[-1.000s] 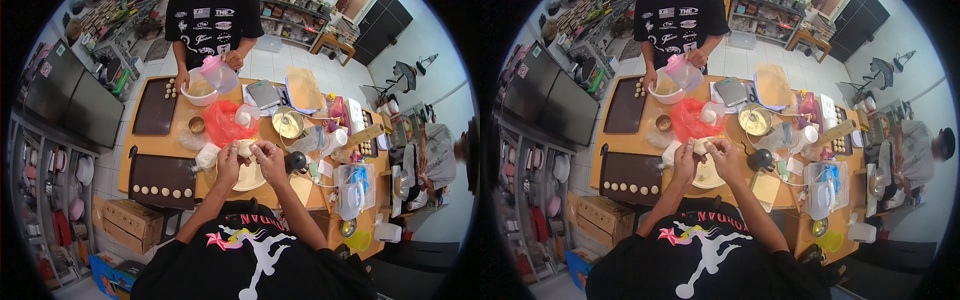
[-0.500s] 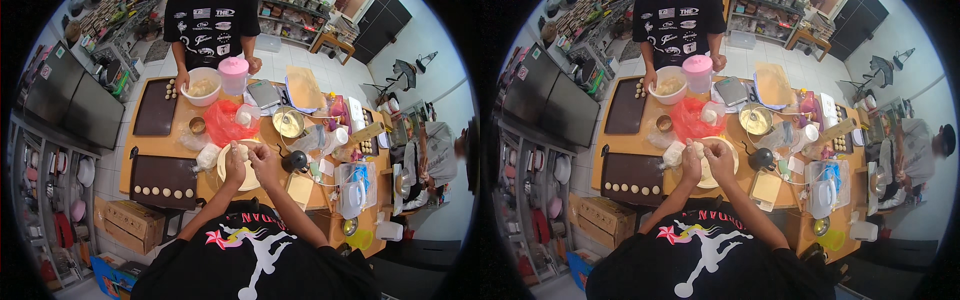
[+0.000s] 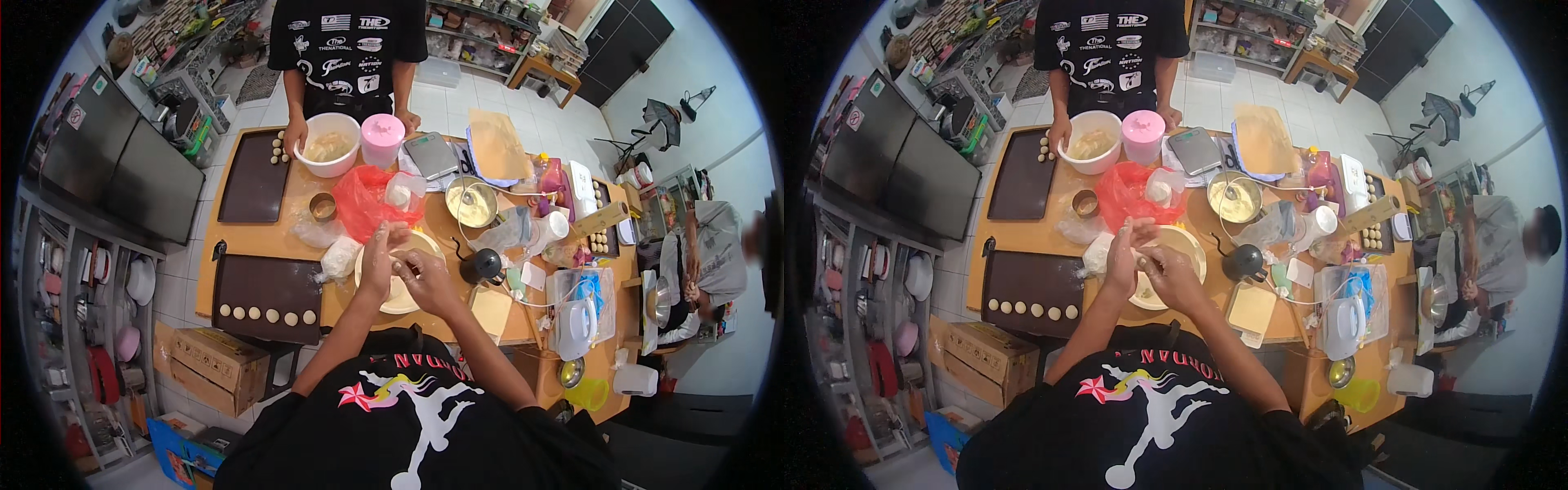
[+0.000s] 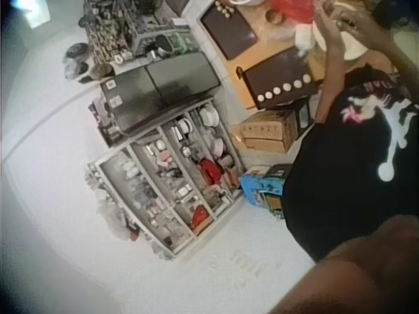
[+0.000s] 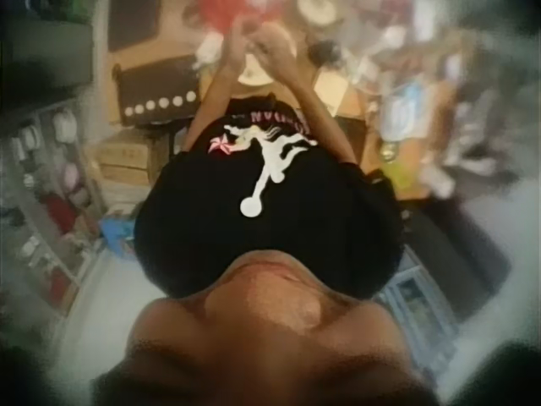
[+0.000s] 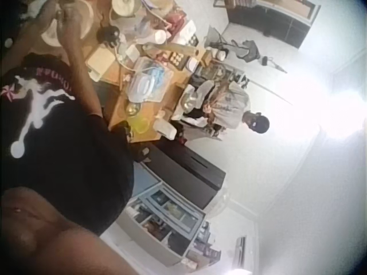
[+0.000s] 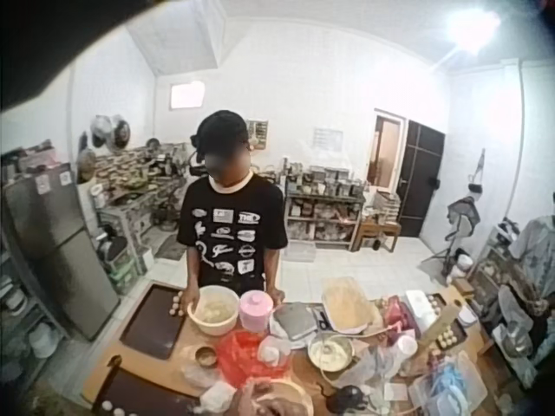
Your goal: The person prepares dough by hand, rolling and shaping it into rounds on a workspace and placing them onto a baking sheet.
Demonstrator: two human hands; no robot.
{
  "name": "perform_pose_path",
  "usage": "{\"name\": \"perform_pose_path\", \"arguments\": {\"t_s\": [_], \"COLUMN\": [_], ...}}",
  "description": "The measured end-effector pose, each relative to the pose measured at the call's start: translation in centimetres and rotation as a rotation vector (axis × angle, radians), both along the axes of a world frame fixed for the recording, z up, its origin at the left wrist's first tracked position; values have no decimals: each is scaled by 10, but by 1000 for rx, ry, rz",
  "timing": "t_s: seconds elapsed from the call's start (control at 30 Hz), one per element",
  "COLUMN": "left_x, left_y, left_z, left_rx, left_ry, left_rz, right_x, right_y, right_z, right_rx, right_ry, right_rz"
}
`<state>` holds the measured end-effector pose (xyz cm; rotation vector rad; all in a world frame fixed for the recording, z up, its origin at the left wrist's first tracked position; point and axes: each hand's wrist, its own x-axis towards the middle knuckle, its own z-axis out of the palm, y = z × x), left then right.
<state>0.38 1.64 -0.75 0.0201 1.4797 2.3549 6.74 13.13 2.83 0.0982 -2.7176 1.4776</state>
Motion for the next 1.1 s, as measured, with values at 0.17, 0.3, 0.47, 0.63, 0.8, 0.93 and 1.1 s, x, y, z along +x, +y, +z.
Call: {"name": "perform_pose_path", "arguments": {"t_s": [0.17,0.3,0.47,0.63,0.8,0.93,1.1], "left_x": [-5,0,12,12,-10,7,16], "left_y": [-4,-7,-6,-6,-24,-1,17], "left_z": [0,-2,11,-15,-44,-27,-28], "left_rx": [395,532,569,336,987,666,530], "left_ry": [-279,-351,-440,-367,-231,-224,-137], "left_rz": [-379,-440,-398,-228,-509,-322,6], "right_x": [-1,-4,-8,-14,-25,-37,-51], "right_y": [21,15,10,16,48,31,-6], "right_z": [-7,6,26,7,-16,-21,-37], "right_rx": [-237,-165,248,291,-545,-3,34], "right_ry": [-212,-120,-87,-17,23,316,296], "right_rz": [121,88,-145,-180,-151,-122,-18]}}
